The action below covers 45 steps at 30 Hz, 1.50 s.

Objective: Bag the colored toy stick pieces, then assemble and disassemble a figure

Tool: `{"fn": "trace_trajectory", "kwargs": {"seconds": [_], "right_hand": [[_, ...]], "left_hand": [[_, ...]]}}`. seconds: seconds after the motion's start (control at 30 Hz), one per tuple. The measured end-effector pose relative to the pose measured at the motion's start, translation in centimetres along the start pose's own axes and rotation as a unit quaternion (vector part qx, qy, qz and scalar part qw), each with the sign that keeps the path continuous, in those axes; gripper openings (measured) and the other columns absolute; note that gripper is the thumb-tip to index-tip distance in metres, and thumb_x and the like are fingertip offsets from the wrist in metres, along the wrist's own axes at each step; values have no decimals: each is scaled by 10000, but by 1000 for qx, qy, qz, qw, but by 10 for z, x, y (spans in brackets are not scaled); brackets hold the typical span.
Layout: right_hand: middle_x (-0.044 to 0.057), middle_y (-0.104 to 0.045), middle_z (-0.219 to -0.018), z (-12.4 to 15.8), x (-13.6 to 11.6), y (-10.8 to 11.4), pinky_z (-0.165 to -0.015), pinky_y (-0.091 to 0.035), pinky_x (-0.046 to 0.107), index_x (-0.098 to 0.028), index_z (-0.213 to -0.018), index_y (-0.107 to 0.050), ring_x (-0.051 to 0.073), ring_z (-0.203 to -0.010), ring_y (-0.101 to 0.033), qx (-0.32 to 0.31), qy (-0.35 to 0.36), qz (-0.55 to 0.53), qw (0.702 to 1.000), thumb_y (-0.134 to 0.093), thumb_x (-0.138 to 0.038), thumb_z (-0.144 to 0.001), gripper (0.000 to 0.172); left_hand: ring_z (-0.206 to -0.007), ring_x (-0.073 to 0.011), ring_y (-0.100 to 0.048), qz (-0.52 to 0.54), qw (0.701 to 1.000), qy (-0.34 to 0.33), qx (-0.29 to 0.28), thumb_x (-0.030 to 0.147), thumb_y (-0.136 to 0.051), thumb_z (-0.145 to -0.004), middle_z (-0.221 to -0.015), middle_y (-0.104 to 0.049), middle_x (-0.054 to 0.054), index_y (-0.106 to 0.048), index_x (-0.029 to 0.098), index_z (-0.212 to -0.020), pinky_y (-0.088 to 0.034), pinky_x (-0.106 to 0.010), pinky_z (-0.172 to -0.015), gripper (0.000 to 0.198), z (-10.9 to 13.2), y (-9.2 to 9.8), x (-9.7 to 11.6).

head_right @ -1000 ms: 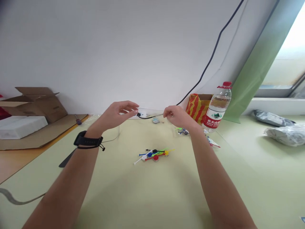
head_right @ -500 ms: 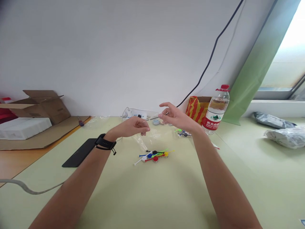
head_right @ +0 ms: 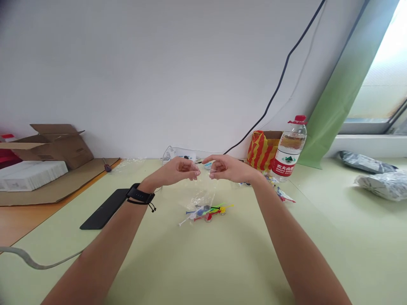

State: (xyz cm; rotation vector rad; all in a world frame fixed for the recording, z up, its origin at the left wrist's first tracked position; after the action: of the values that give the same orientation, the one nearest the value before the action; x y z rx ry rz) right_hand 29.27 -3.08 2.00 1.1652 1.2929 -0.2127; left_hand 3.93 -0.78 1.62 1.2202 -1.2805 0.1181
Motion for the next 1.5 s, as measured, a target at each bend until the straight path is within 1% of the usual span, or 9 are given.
{"fn": "trace_trajectory", "kwargs": {"seconds": [0.23, 0.43, 0.6, 0.73, 0.83, 0.93, 1.3, 1.43, 1.5], "right_hand": [[28, -673, -926, -10, 10, -5, -780, -511, 323, -253, -1312, -610, 197, -905, -638, 90, -1, 3, 996, -682, -323, -873, 450], [24, -673, -940, -19, 7, -25, -743, -511, 314, -271, -1364, -568, 187, -874, -623, 87, 19, 2, 996, -663, -322, -896, 480], [-3, -685, -888, -23, 21, -27, -809, -528, 345, -287, -1495, -422, 186, -861, -654, 90, 0, -65, 994, -725, -276, -849, 714], [16, -725, -907, -20, 26, -18, -820, -531, 335, -257, -1379, -554, 188, -885, -672, 122, -5, -36, 992, -721, -274, -849, 556], [21, -755, -907, -18, 21, -17, -791, -536, 327, -258, -1311, -628, 196, -870, -689, 50, -11, -2, 999, -737, -291, -835, 489], [24, -763, -918, -16, 17, -15, -771, -540, 319, -257, -1286, -654, 194, -858, -698, 27, -12, -1, 1000, -755, -298, -819, 480], [32, -730, -937, -6, 21, 8, -921, -556, 384, -235, -1204, -695, 220, -967, -712, 121, -8, -72, 990, -819, -324, -772, 458], [49, -737, -944, -9, 20, 5, -869, -558, 378, -226, -1220, -662, 222, -931, -704, 121, 4, -42, 992, -784, -335, -794, 456], [41, -725, -889, -12, 24, 4, -762, -546, 349, -219, -1135, -666, 211, -836, -688, 184, -11, 24, 983, -792, -338, -767, 406]], "left_hand": [[-838, -210, -702, -16, 999, 34, -6, 486, -723, -852, -876, -768, -72, -748, 196, -932, -515, -297, -710, 302, 5, 10, -9], [-757, -195, -681, -20, 999, 27, -24, 505, -712, -866, -791, -749, -52, -756, 208, -989, -504, -294, -660, 324, 1, 1, -6], [-785, -181, -677, 24, 996, 16, 85, 494, -658, -910, -849, -758, -75, -703, 179, -893, -529, -315, -749, 319, -2, 9, -20], [-860, -206, -699, -11, 999, 31, 27, 446, -771, -818, -894, -766, -63, -712, 197, -973, -522, -308, -744, 299, 3, 16, -25], [-847, -206, -696, -27, 999, 17, 10, 489, -749, -837, -876, -762, -53, -728, 227, -1118, -507, -297, -704, 385, 4, 12, -18], [-802, -204, -694, -36, 999, 26, -13, 523, -677, -889, -865, -768, -78, -772, 198, -977, -487, -294, -655, 349, 1, 9, -15], [-843, -211, -714, -21, 997, 63, 29, 533, -677, -880, -872, -774, -63, -717, 211, -1104, -515, -297, -696, 394, 3, 21, -29], [-814, -217, -708, -55, 997, 54, 8, 552, -686, -860, -836, -767, -74, -771, 195, -965, -484, -278, -615, 382, 1, 15, -22], [-826, -221, -712, -55, 997, 50, 5, 539, -667, -874, -860, -779, -81, -780, 192, -939, -499, -287, -636, 370, 1, 14, -21]]}}
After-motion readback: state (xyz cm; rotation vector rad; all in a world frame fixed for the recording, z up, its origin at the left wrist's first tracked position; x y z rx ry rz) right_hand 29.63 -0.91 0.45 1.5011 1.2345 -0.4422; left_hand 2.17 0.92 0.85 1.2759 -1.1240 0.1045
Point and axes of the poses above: each hand's wrist, its own z-axis away from the middle knuckle, its own y-axis out of the back of the hand, x = y × z, the point moved 1 cm from there along -z, towards the middle knuckle
